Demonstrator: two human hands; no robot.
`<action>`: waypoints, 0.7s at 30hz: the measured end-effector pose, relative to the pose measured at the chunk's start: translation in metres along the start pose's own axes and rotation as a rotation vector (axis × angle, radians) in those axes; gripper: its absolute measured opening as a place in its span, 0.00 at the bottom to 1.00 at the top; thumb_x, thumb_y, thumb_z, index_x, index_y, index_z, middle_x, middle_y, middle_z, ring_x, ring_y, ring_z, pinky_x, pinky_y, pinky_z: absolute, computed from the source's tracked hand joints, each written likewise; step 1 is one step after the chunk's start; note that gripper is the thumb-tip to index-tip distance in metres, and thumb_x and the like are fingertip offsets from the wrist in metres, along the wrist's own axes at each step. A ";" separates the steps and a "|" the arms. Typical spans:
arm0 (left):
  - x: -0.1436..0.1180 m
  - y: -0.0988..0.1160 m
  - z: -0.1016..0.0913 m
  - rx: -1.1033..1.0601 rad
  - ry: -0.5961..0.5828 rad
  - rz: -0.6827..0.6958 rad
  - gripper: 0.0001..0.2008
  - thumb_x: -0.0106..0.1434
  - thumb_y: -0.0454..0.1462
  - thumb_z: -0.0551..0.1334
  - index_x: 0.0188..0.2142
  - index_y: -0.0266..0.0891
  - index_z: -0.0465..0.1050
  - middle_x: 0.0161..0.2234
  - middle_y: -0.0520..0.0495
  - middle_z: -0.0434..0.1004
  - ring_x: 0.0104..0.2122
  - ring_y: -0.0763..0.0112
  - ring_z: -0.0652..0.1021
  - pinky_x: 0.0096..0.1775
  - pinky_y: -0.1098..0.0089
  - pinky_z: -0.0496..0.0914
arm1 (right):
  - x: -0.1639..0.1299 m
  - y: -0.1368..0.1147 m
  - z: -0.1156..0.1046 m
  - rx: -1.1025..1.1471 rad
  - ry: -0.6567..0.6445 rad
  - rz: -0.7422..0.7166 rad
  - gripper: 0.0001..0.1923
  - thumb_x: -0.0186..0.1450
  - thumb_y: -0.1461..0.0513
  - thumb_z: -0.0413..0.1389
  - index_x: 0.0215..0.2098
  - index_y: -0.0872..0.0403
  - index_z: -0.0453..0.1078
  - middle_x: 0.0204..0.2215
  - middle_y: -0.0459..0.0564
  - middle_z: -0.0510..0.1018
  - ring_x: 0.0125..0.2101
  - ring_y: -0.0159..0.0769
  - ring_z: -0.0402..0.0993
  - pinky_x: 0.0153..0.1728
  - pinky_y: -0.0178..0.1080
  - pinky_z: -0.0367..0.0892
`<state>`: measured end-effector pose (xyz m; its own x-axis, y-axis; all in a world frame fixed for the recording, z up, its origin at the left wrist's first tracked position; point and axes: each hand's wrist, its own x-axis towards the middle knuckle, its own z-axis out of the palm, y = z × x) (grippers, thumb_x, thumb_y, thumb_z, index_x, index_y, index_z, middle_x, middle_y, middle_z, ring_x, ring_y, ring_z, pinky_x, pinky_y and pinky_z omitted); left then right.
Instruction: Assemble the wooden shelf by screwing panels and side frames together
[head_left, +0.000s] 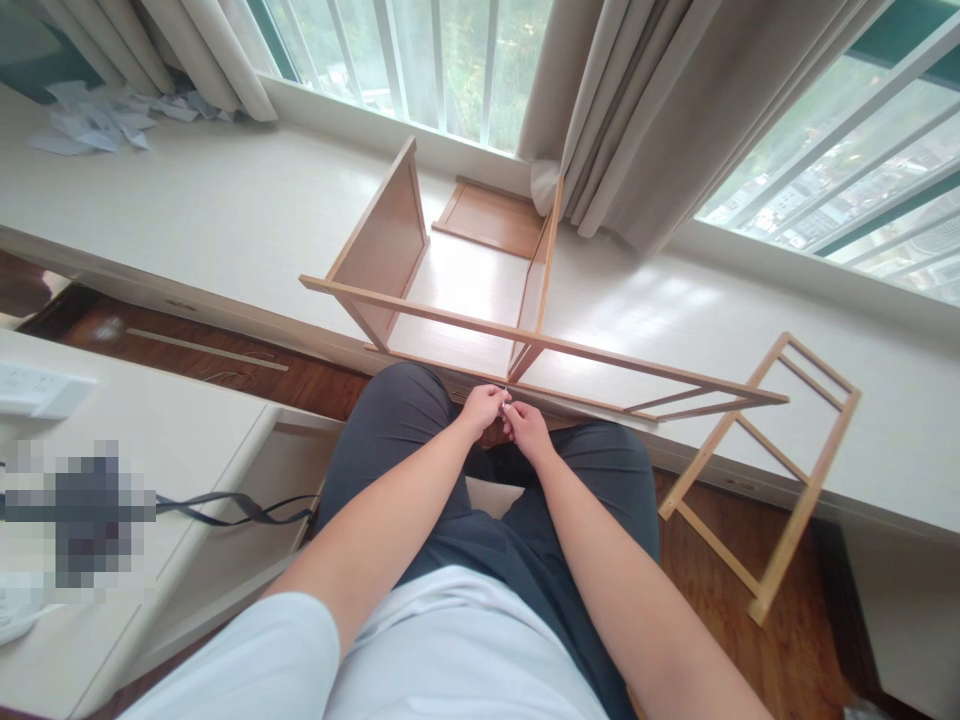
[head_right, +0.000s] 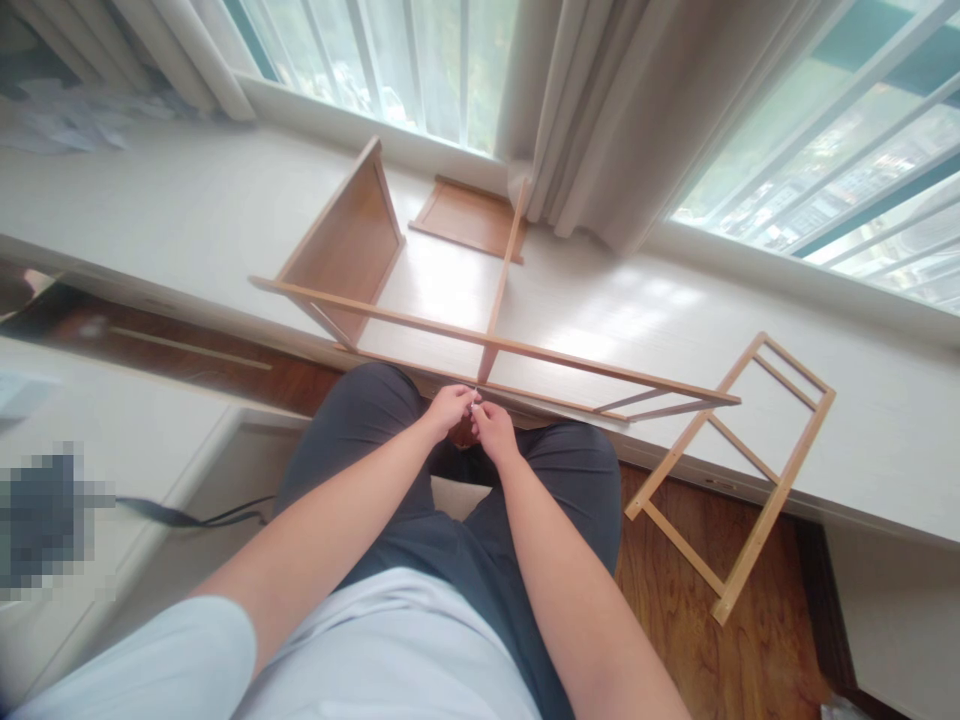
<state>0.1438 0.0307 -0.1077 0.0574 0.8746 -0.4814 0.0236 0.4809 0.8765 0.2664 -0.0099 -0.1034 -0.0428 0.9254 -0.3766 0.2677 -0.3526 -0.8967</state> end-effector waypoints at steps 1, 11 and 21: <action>0.000 0.000 0.000 -0.001 0.003 -0.001 0.09 0.63 0.34 0.60 0.28 0.34 0.76 0.23 0.49 0.74 0.22 0.75 0.71 0.29 0.73 0.64 | 0.000 0.000 0.000 -0.018 0.004 -0.013 0.17 0.63 0.51 0.51 0.23 0.53 0.66 0.15 0.43 0.69 0.15 0.30 0.62 0.18 0.32 0.58; -0.008 0.009 0.001 -0.037 0.014 -0.038 0.10 0.64 0.32 0.60 0.27 0.33 0.76 0.22 0.50 0.73 0.20 0.76 0.70 0.28 0.73 0.65 | -0.009 -0.013 -0.004 -0.221 0.052 -0.161 0.18 0.67 0.53 0.48 0.23 0.52 0.66 0.17 0.43 0.71 0.20 0.33 0.67 0.26 0.34 0.60; -0.013 0.014 0.004 -0.066 -0.007 -0.086 0.13 0.64 0.30 0.56 0.25 0.34 0.74 0.20 0.50 0.72 0.21 0.74 0.71 0.29 0.73 0.66 | -0.010 -0.016 -0.003 -0.283 0.063 -0.210 0.16 0.66 0.54 0.50 0.24 0.52 0.68 0.18 0.43 0.72 0.23 0.35 0.67 0.29 0.36 0.60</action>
<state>0.1471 0.0254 -0.0895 0.0652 0.8295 -0.5546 -0.0375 0.5574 0.8294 0.2659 -0.0135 -0.0845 -0.0686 0.9835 -0.1677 0.5159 -0.1089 -0.8497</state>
